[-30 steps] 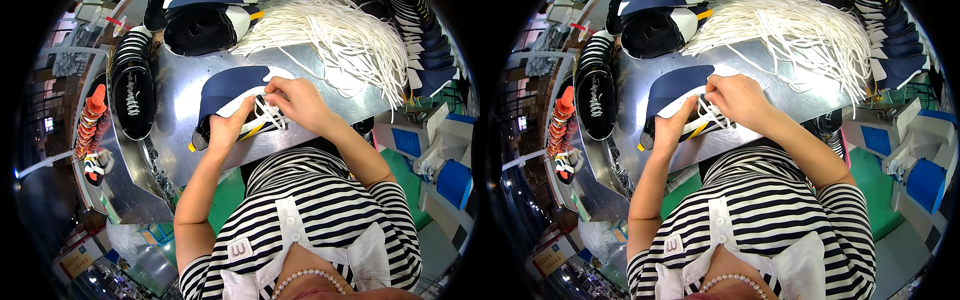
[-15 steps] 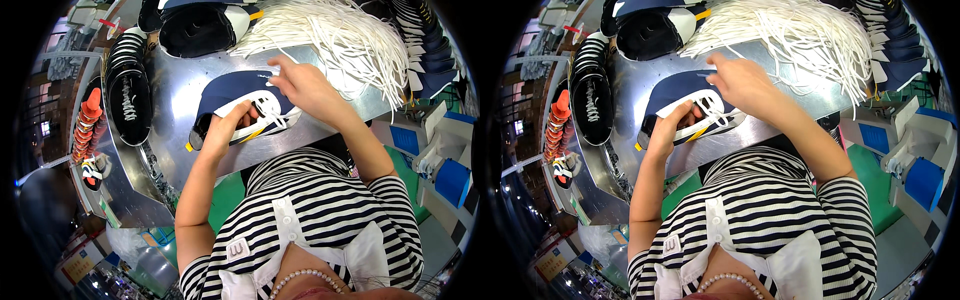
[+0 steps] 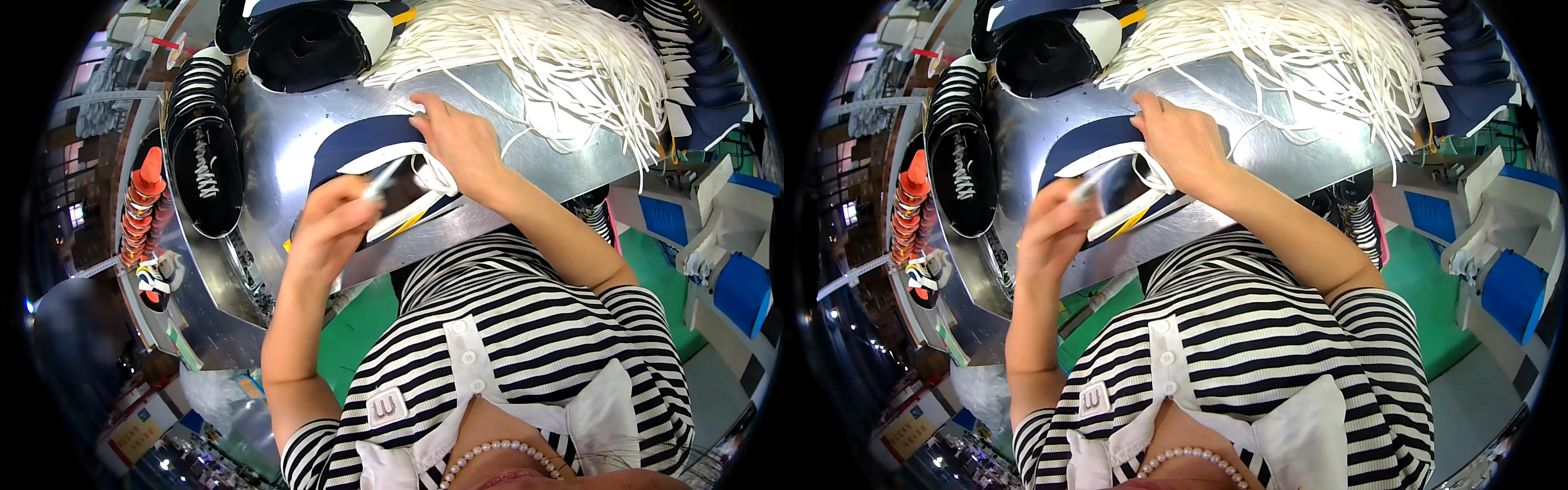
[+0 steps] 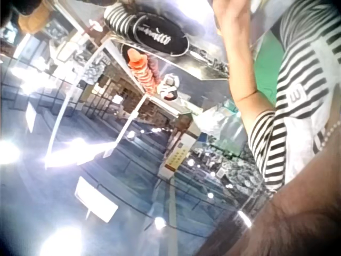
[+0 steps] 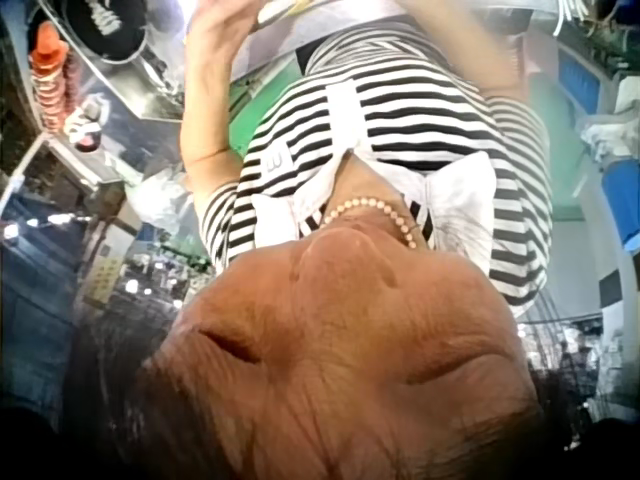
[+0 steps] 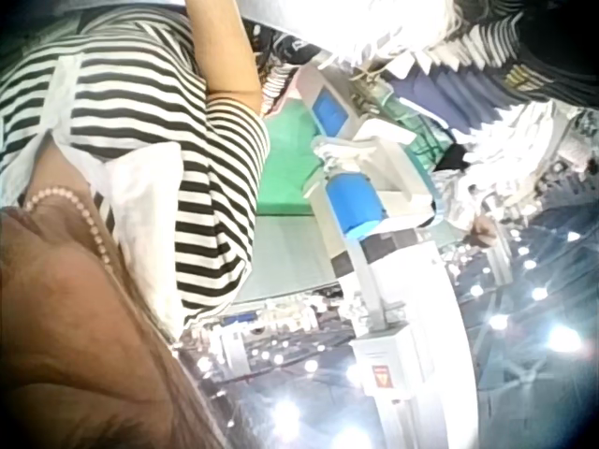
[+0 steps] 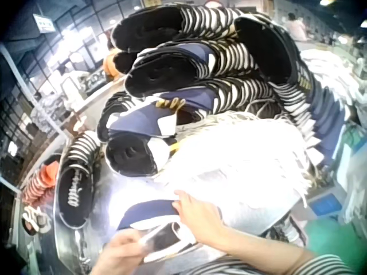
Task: The person laces a blue and white shoe by hand, threading white laces through the eyelets and pulling them tight. The person repeatedly picks up shoes from a pile on the metal table, laces them, and places them back down.
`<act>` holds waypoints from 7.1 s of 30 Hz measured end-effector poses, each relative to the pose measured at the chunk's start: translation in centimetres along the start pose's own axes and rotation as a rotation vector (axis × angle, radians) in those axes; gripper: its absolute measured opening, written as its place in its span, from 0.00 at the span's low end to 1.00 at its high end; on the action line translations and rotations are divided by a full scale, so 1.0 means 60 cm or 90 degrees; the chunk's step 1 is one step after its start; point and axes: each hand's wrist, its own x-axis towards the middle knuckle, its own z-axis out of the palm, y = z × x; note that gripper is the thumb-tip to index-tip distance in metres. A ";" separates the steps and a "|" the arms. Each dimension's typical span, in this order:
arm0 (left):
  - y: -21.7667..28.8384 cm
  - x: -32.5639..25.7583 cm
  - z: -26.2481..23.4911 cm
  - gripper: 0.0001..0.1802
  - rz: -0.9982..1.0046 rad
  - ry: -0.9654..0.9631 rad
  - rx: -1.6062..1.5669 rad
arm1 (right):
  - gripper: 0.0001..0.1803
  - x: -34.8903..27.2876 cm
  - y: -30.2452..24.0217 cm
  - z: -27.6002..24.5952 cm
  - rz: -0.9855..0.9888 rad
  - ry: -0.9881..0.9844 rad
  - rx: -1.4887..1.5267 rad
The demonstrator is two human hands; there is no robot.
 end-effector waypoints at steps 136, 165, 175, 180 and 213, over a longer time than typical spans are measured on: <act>-0.138 0.040 0.031 0.21 0.708 0.200 0.922 | 0.08 -0.045 -0.044 -0.131 -0.083 -0.241 0.238; -0.124 0.041 0.049 0.24 0.358 0.474 0.627 | 0.12 -0.017 -0.027 -0.029 0.111 -0.235 0.519; -0.138 0.042 0.050 0.20 0.391 0.509 0.534 | 0.09 -0.051 -0.031 -0.084 0.010 -0.242 0.289; -0.135 0.036 0.057 0.19 0.407 0.498 0.606 | 0.11 -0.046 -0.033 -0.078 -0.044 -0.249 0.193; -0.085 0.067 0.085 0.13 0.384 0.372 0.903 | 0.12 -0.107 -0.026 -0.129 -0.270 -0.329 0.016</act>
